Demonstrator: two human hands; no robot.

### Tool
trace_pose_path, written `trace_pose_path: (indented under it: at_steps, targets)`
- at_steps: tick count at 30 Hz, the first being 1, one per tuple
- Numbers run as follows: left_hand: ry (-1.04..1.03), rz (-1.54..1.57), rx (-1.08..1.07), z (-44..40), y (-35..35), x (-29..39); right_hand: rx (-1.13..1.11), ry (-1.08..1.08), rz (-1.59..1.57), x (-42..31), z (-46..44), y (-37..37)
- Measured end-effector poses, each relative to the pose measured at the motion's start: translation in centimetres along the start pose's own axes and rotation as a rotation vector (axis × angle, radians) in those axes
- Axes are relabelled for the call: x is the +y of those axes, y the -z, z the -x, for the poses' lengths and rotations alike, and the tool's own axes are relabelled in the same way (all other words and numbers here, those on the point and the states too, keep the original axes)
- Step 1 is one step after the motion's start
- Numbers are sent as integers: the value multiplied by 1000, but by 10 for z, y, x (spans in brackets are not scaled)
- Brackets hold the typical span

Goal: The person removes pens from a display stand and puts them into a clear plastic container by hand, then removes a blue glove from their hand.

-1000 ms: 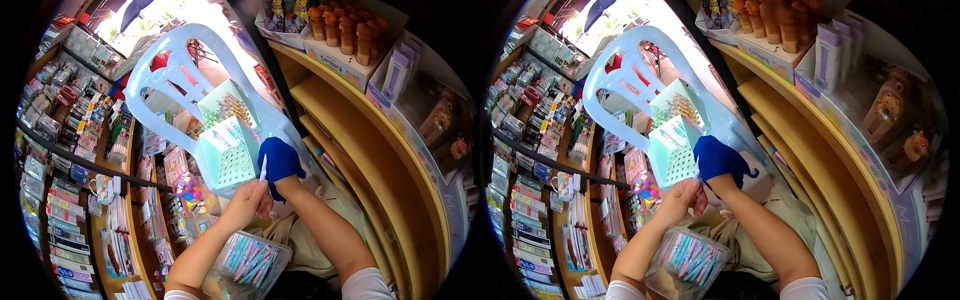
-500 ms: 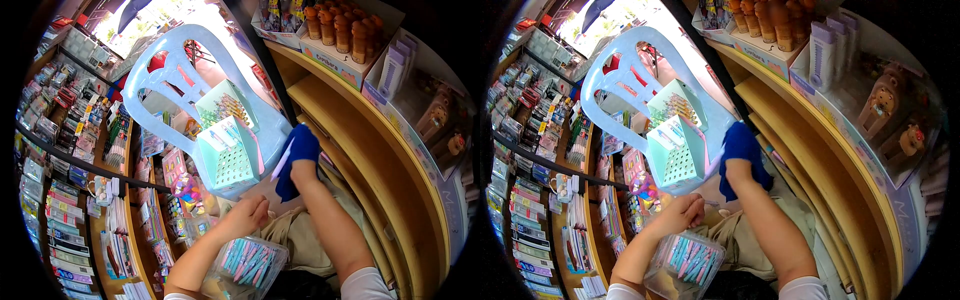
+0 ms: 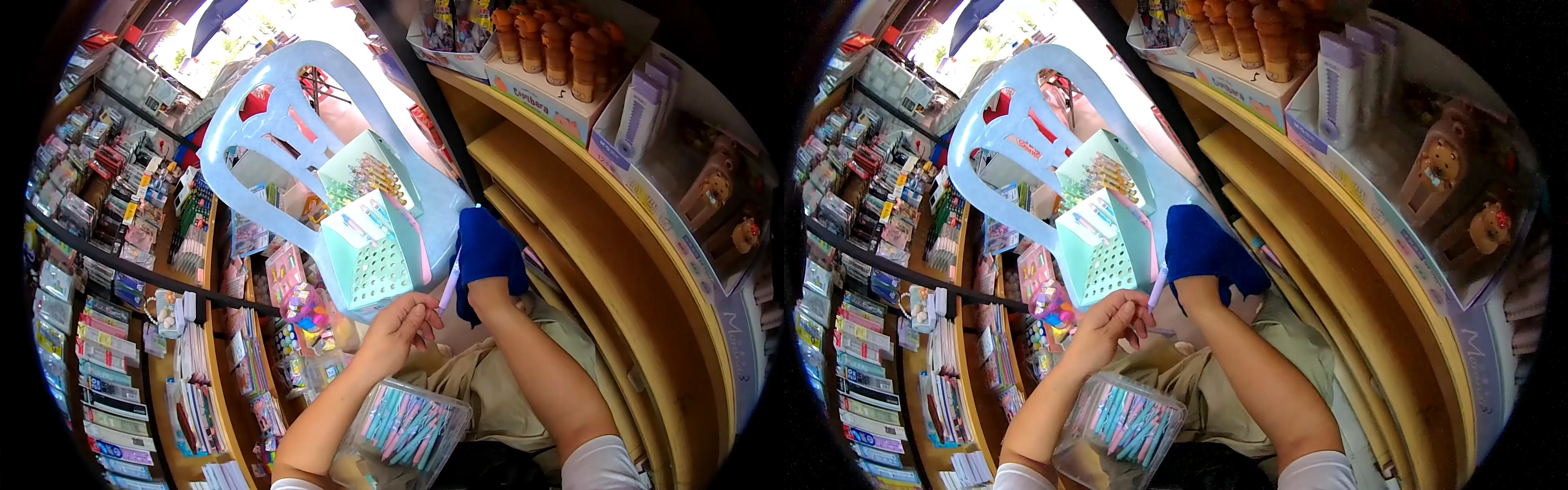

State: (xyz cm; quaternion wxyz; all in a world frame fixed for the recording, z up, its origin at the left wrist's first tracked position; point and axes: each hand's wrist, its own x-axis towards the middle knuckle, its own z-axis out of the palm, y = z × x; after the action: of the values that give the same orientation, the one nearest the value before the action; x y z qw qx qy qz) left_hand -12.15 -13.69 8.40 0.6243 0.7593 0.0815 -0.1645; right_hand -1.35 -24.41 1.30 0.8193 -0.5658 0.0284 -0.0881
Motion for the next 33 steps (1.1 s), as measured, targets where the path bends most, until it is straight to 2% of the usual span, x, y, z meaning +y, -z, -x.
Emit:
trace_pose_path:
  at_steps: [4, 6, 9, 15, 21, 24, 26, 29, 33]
  targets:
    - [-2, 28, -5, -2, 1, -3, -47, 180, 231, -5, 7, 2]
    - [-5, 29, -2, -2, 1, -3, -98, 212, 246, 2, 7, 3]
    - [-1, 36, -8, -2, 1, -3, -138, 184, 104, 9, 8, 1]
    - [25, -83, -102, 0, -1, 3, -119, 185, 68, 3, 7, 1]
    - [33, -64, -83, 0, 1, 6, -107, 152, -2, 1, 3, -3]
    - [60, 25, -30, 0, 1, 8, -122, 294, 195, -8, 1, -3]
    - [-14, 112, 40, 0, 4, 7, -137, 481, 416, -21, -1, -3]
    - [-95, 238, 153, 0, 7, 11, -303, 487, 478, -26, -3, -5]
    - [-162, 366, 226, 2, 12, 11, -736, 426, 351, -30, -4, -12]
